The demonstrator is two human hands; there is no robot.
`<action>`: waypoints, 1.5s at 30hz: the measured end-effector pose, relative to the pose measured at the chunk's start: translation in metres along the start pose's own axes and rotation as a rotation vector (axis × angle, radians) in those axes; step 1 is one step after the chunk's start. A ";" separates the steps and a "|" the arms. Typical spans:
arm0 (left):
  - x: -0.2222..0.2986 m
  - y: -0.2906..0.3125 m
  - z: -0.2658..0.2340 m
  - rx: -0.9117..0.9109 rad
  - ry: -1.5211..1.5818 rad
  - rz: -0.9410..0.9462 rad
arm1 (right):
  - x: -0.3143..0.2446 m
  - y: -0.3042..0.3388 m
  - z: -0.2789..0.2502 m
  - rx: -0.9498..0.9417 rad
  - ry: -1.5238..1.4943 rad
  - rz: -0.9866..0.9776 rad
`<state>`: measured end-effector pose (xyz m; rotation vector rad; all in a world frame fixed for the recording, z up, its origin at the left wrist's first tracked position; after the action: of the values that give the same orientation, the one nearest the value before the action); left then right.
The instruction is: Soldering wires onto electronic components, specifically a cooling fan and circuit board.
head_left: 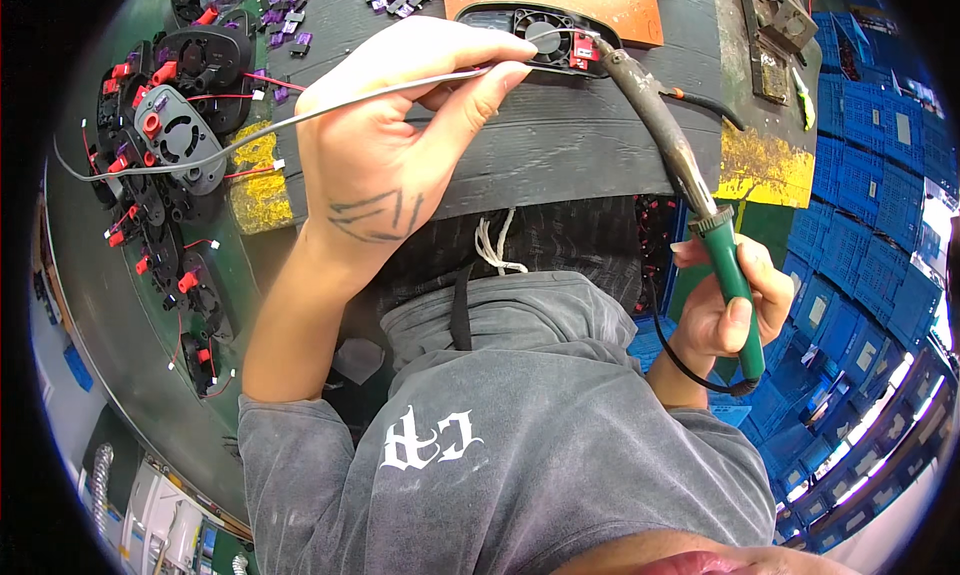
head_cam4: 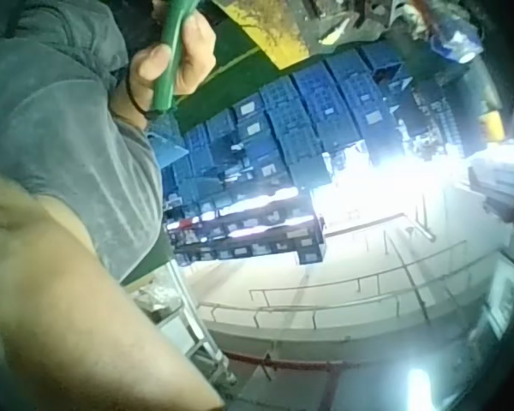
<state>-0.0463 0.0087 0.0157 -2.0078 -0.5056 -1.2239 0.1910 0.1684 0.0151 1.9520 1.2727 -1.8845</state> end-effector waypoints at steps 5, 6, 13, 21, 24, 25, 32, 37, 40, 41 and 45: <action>0.000 0.000 -0.002 0.001 0.011 0.001 | 0.001 -0.001 0.000 -0.007 0.004 0.002; 0.001 -0.001 -0.004 0.001 0.013 0.010 | 0.001 -0.001 -0.001 -0.005 -0.001 0.003; 0.001 -0.004 -0.014 0.012 0.012 -0.009 | 0.002 -0.002 -0.004 0.024 -0.013 -0.014; 0.006 -0.001 -0.015 -0.011 0.012 -0.030 | -0.004 -0.002 -0.008 0.026 -0.006 -0.010; 0.006 0.000 -0.016 -0.017 0.038 -0.024 | -0.005 -0.003 -0.014 0.041 -0.051 0.024; 0.008 0.000 -0.017 -0.031 0.044 -0.014 | -0.004 -0.003 -0.018 0.050 -0.090 0.047; 0.008 0.003 -0.011 -0.064 0.041 -0.044 | -0.009 -0.008 -0.021 -0.008 -0.074 0.075; 0.006 0.004 -0.004 -0.066 0.015 -0.035 | -0.008 -0.007 -0.014 -0.015 -0.059 0.055; 0.004 0.003 -0.002 -0.058 0.018 -0.032 | -0.007 -0.006 -0.015 -0.006 -0.058 0.054; 0.004 0.003 -0.002 -0.056 0.020 -0.034 | -0.006 -0.005 -0.015 -0.009 -0.056 0.060; 0.004 0.003 -0.003 -0.048 0.021 -0.044 | -0.007 -0.006 -0.012 -0.009 -0.064 0.059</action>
<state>-0.0439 0.0044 0.0187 -2.0309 -0.5174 -1.2941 0.1972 0.1759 0.0263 1.8877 1.1909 -1.8938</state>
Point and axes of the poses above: each hand's wrist, its own y-axis away from the middle knuckle, its own z-axis out of the palm, x = y × z, the point moved 1 cm from there along -y, towards the middle knuckle, and after that the axes turned 2 degrees about z, right-handed, at the moved point
